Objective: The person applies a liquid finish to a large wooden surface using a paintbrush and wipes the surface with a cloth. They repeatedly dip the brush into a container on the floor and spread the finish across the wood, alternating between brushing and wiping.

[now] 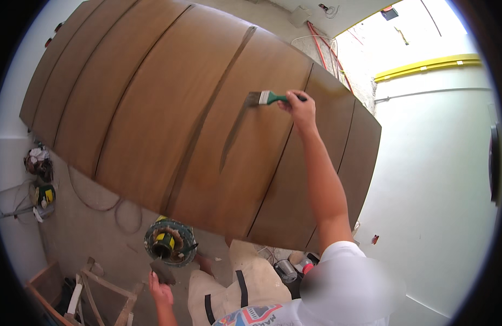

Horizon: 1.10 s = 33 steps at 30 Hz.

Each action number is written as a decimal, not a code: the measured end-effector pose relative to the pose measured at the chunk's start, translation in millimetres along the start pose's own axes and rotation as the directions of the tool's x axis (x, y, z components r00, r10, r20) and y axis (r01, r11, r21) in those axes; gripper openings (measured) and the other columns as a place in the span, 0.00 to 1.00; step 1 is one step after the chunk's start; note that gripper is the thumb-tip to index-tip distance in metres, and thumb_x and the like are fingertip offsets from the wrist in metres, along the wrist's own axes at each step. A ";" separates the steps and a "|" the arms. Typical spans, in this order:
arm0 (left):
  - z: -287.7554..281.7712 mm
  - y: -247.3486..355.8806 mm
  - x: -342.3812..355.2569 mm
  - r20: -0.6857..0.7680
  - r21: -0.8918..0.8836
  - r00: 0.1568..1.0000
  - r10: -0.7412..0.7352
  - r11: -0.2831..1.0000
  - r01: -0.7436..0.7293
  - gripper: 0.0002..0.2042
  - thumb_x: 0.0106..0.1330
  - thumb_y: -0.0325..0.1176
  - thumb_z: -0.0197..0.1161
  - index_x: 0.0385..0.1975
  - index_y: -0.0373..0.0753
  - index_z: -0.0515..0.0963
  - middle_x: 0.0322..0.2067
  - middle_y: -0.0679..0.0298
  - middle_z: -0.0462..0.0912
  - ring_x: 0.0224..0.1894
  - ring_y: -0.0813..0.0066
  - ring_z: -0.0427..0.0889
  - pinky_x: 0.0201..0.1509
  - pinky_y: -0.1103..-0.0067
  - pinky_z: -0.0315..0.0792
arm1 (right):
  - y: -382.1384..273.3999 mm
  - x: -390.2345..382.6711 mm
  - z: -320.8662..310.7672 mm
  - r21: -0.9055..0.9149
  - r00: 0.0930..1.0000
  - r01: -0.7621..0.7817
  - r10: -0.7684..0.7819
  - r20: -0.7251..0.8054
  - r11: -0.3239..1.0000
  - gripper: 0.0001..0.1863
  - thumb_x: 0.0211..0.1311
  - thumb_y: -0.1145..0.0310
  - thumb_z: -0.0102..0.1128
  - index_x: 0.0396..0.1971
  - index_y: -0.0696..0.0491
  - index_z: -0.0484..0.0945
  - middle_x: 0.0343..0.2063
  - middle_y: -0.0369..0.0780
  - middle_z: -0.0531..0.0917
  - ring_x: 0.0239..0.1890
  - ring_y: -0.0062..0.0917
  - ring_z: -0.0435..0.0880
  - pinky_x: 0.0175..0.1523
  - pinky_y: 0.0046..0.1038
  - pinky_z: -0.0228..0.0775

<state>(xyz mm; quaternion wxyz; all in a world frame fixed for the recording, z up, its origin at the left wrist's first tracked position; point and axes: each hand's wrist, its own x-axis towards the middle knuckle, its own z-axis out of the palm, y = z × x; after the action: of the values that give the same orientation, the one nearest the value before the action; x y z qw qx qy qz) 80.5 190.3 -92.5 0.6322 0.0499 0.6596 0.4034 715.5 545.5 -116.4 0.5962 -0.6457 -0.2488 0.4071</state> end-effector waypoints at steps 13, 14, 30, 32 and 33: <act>120.4 40.8 36.5 0.181 0.002 0.983 0.002 1.000 -0.003 0.18 0.83 0.40 0.52 0.65 0.36 0.70 0.58 0.58 0.79 0.58 0.63 0.79 0.65 0.65 0.73 | -21.3 32.7 -79.3 -0.225 0.982 0.070 -0.107 -0.158 0.972 0.10 0.69 0.72 0.62 0.35 0.66 0.83 0.26 0.43 0.87 0.26 0.24 0.88 0.33 0.23 0.82; 120.9 40.6 37.6 0.182 0.000 0.983 -0.001 1.000 0.001 0.18 0.83 0.40 0.52 0.65 0.37 0.71 0.58 0.58 0.79 0.58 0.62 0.79 0.66 0.65 0.73 | -14.7 -8.5 -74.7 -0.212 0.985 0.056 -0.089 -0.147 0.976 0.10 0.70 0.72 0.63 0.36 0.66 0.82 0.27 0.43 0.87 0.27 0.23 0.89 0.34 0.24 0.82; 44.3 6.4 13.2 0.314 0.033 0.948 -0.046 0.999 0.037 0.16 0.81 0.39 0.56 0.63 0.39 0.73 0.58 0.61 0.81 0.58 0.64 0.81 0.64 0.65 0.75 | 15.0 -264.9 -59.0 -0.452 0.991 0.096 -0.128 -0.040 0.887 0.06 0.68 0.74 0.66 0.40 0.61 0.82 0.37 0.45 0.85 0.40 0.32 0.87 0.47 0.31 0.79; 35.0 4.8 15.3 0.302 0.046 0.951 -0.066 0.997 0.054 0.17 0.81 0.39 0.56 0.63 0.39 0.72 0.58 0.60 0.81 0.58 0.63 0.82 0.63 0.65 0.75 | 6.4 -238.5 -52.9 -0.566 0.946 0.292 -0.320 0.052 0.771 0.07 0.66 0.75 0.66 0.41 0.60 0.82 0.40 0.48 0.85 0.43 0.41 0.86 0.50 0.35 0.79; 34.8 6.3 12.7 0.308 0.048 0.950 -0.051 0.998 0.038 0.17 0.81 0.40 0.55 0.63 0.39 0.73 0.58 0.60 0.81 0.58 0.63 0.82 0.63 0.65 0.75 | -3.7 -234.2 -42.3 -0.586 0.914 0.382 -0.385 0.127 0.714 0.08 0.65 0.75 0.66 0.42 0.60 0.82 0.42 0.49 0.85 0.45 0.44 0.85 0.52 0.37 0.79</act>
<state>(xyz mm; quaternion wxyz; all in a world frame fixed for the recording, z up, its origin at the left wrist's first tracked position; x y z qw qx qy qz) 105.7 218.1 -94.5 0.7354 0.1105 0.5619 0.3623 623.4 333.2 -61.0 0.4327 -0.7357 -0.4914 0.1733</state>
